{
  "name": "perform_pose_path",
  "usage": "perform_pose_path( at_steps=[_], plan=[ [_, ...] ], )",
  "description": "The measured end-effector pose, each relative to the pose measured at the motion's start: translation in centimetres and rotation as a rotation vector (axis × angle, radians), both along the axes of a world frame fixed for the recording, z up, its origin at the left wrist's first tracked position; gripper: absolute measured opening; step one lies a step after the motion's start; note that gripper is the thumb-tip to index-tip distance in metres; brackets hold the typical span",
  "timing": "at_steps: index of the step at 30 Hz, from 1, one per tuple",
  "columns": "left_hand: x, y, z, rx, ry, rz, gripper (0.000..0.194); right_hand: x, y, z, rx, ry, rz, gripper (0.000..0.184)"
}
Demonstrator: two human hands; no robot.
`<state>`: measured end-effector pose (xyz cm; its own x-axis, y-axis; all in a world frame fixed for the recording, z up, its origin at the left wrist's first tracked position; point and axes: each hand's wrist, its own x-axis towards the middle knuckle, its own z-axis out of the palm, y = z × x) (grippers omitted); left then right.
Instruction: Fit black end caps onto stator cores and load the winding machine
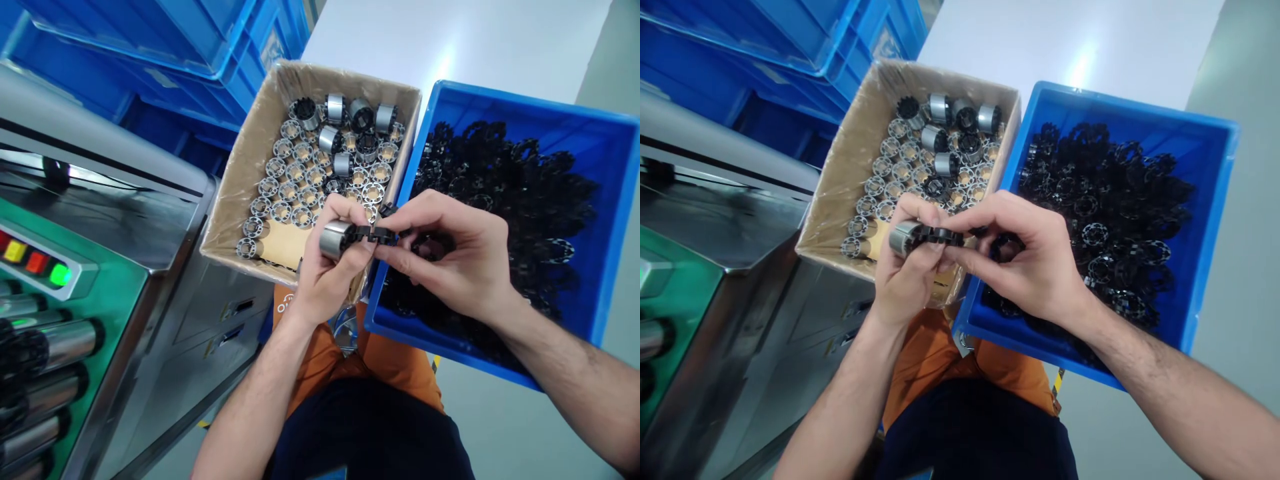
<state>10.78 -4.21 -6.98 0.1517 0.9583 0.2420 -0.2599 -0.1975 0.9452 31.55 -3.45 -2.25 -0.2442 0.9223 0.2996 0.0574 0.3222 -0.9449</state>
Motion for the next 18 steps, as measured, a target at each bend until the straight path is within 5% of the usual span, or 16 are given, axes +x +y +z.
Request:
perform_pose_path(
  at_steps=[4, 12, 18],
  plan=[
    [0.3, -0.3, 0.6, -0.034, -0.045, -0.105, 0.062, 0.0, -0.5, -0.1, -0.046, -0.03, -0.129, 0.018],
    [1.3, -1.5, 1.9, -0.22, -0.068, -0.061, 0.04, -0.1, -0.3, -0.3, 0.028, -0.198, -0.074, 0.036],
    [0.9, -1.9, 1.8, -0.224, 0.056, -0.013, 0.043, -0.5, -0.6, -0.1, 0.057, -0.219, -0.087, 0.026]
  ],
)
